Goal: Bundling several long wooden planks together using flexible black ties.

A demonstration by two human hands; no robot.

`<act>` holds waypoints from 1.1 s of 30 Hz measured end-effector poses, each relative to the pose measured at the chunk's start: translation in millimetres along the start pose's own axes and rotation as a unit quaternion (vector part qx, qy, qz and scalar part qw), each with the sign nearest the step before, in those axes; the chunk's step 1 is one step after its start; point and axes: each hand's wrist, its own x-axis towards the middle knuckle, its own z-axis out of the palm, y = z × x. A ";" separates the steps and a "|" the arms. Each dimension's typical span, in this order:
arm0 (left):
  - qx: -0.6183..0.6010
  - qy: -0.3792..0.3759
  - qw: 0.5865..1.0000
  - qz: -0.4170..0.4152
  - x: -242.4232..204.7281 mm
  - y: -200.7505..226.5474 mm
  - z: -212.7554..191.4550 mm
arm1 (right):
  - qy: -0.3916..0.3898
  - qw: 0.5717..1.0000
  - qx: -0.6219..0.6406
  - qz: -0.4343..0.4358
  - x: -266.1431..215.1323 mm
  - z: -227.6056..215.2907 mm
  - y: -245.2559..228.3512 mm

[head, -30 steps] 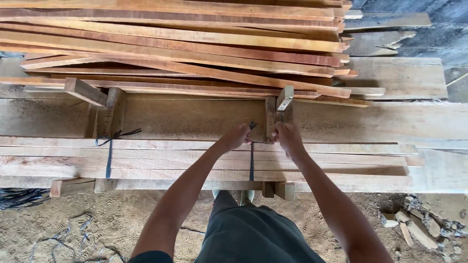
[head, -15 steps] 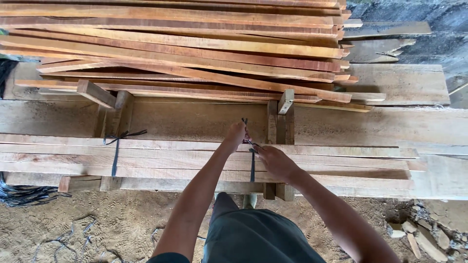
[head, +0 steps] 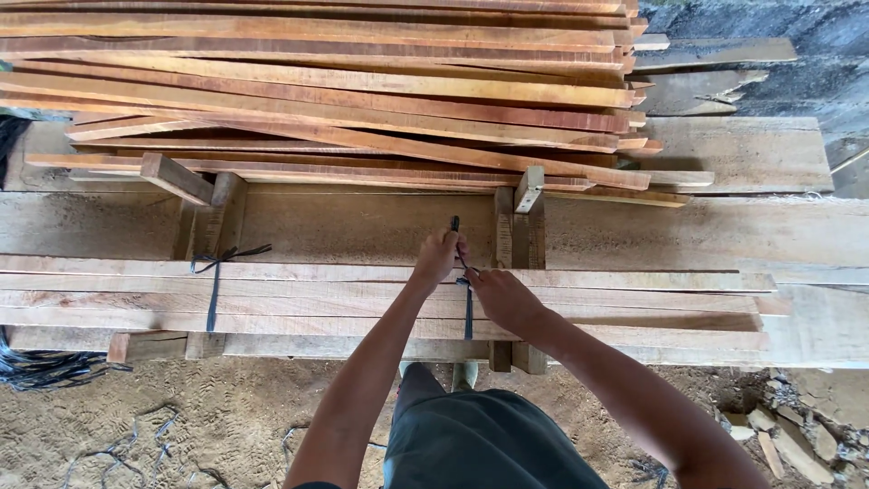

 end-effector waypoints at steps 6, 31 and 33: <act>0.384 -0.009 0.923 0.034 -59.2 21.8 -19.0 | -0.023 0.999 0.034 0.009 1.2 -0.6 0.7; 0.110 -0.011 0.994 -0.023 -47.9 18.9 -2.5 | 0.007 0.963 0.268 0.037 -41.7 -88.0 -7.4; 0.118 -0.047 0.992 0.007 -42.4 13.7 -4.6 | 0.029 0.916 0.392 0.074 -43.9 -79.2 2.4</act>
